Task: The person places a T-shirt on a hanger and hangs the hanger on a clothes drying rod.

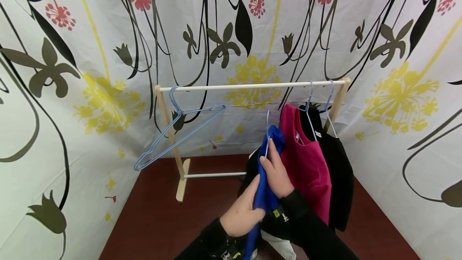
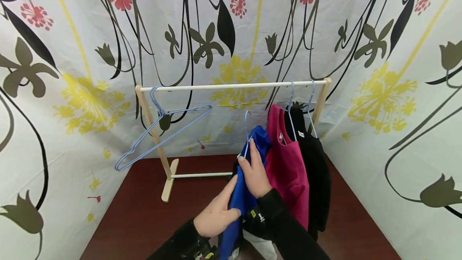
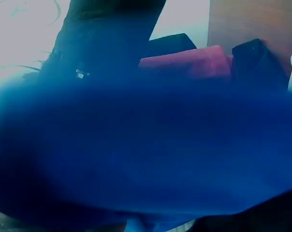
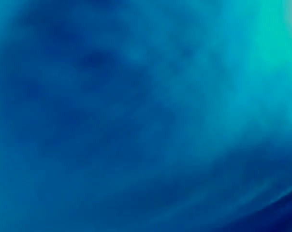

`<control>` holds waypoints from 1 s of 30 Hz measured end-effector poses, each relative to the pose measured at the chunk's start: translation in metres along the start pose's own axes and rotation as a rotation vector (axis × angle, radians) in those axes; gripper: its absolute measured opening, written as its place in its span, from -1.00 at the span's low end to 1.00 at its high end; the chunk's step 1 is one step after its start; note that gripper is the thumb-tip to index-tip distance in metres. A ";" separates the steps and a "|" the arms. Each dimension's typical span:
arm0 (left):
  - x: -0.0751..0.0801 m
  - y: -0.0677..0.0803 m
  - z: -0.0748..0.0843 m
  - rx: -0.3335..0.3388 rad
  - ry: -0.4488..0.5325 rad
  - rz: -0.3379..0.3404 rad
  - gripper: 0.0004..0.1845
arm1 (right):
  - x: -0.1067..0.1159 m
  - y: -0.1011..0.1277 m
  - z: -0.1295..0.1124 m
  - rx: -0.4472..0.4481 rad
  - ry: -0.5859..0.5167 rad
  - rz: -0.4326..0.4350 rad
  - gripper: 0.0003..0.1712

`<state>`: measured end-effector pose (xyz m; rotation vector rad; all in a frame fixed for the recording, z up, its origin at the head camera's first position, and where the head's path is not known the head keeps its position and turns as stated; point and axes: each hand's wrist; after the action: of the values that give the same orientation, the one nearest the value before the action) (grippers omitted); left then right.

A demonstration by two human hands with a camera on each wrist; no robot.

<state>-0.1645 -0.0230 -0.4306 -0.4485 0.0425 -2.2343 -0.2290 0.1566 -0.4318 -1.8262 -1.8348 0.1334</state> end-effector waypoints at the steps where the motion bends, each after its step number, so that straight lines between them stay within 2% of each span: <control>1: -0.001 -0.003 0.002 -0.015 -0.011 -0.018 0.02 | 0.004 -0.002 -0.002 -0.009 -0.014 -0.005 -0.25; 4: -0.001 -0.012 0.011 -0.053 -0.029 -0.049 0.02 | 0.014 -0.010 -0.008 -0.036 -0.029 -0.010 -0.27; 18: 0.009 -0.067 0.046 -0.094 -0.070 -0.024 -0.02 | 0.045 -0.062 -0.031 -0.025 -0.013 0.046 -0.32; 25: 0.013 -0.093 0.054 -0.048 -0.095 -0.012 -0.04 | 0.058 -0.082 -0.026 -0.051 0.051 0.049 -0.30; 30: 0.008 -0.107 0.052 0.003 -0.123 -0.009 -0.06 | 0.067 -0.082 -0.022 -0.088 0.064 0.037 -0.29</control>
<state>-0.2313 0.0468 -0.3604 -0.5841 -0.0270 -2.2109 -0.2883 0.2080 -0.3574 -1.9028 -1.7889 0.0069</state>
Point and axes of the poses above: each hand's wrist, its own y-axis away from the middle knuckle, its own x-axis out of the back of the hand, z = x × y, and after that the axes turned 1 degree about -y, right-handed
